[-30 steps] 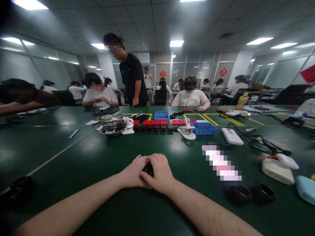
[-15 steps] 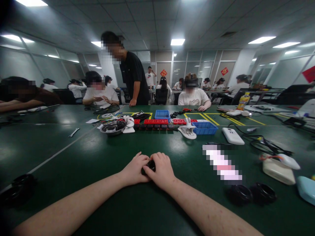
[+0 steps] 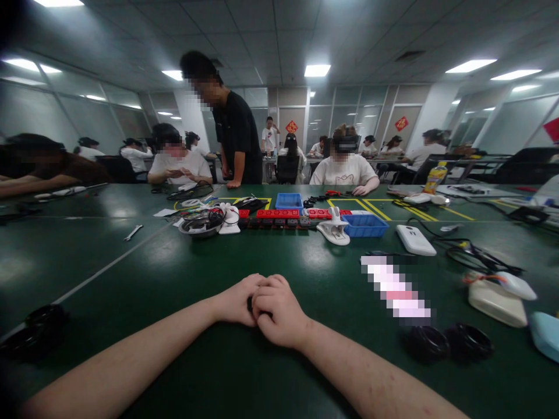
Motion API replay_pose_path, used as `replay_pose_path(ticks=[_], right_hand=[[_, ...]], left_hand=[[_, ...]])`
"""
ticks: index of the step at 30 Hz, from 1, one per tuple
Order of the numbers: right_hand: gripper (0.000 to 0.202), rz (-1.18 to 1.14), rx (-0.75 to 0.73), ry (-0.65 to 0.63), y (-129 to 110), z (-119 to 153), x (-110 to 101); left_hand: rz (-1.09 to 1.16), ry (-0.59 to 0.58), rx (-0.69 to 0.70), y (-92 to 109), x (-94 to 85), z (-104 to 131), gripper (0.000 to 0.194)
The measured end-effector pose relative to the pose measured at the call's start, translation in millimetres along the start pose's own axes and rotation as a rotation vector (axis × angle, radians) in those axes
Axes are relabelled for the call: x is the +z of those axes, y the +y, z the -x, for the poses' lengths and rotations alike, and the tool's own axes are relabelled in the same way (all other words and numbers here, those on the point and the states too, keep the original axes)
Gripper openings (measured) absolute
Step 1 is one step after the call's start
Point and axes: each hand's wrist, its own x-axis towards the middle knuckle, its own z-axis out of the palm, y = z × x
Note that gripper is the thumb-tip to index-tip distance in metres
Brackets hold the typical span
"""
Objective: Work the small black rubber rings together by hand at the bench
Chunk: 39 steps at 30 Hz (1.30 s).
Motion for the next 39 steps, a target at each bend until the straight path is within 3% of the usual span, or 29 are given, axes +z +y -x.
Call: replay_pose_path(ticks=[9,13,18,25,35,39], right_hand=[[0.021,0.007,-0.021,0.033,-6.4,1.4,-1.2],[0.036,0.112,0.114,0.156,-0.6,3.3,-1.1],[0.037,0.208,0.351,0.129,11.0,3.4,3.7],[0.024,0.349,0.519,0.127,17.4,0.7,5.5],[0.018,0.328,0.515,0.137,18.6,0.7,6.4],[0.015,0.259,0.459,0.127,18.1,1.1,5.0]], left_hand=[[0.016,0.019,-0.015,-2.3,4.0,1.8,0.057],[-0.005,-0.008,-0.054,-2.7,2.1,2.5,0.068],[-0.048,0.018,-0.089,5.2,-1.2,0.7,0.082],[-0.157,0.18,-0.259,10.1,9.8,-2.0,0.041],[-0.2,0.253,-0.361,21.4,14.3,-2.2,0.034],[-0.155,0.212,-0.283,15.2,10.5,-2.5,0.033]])
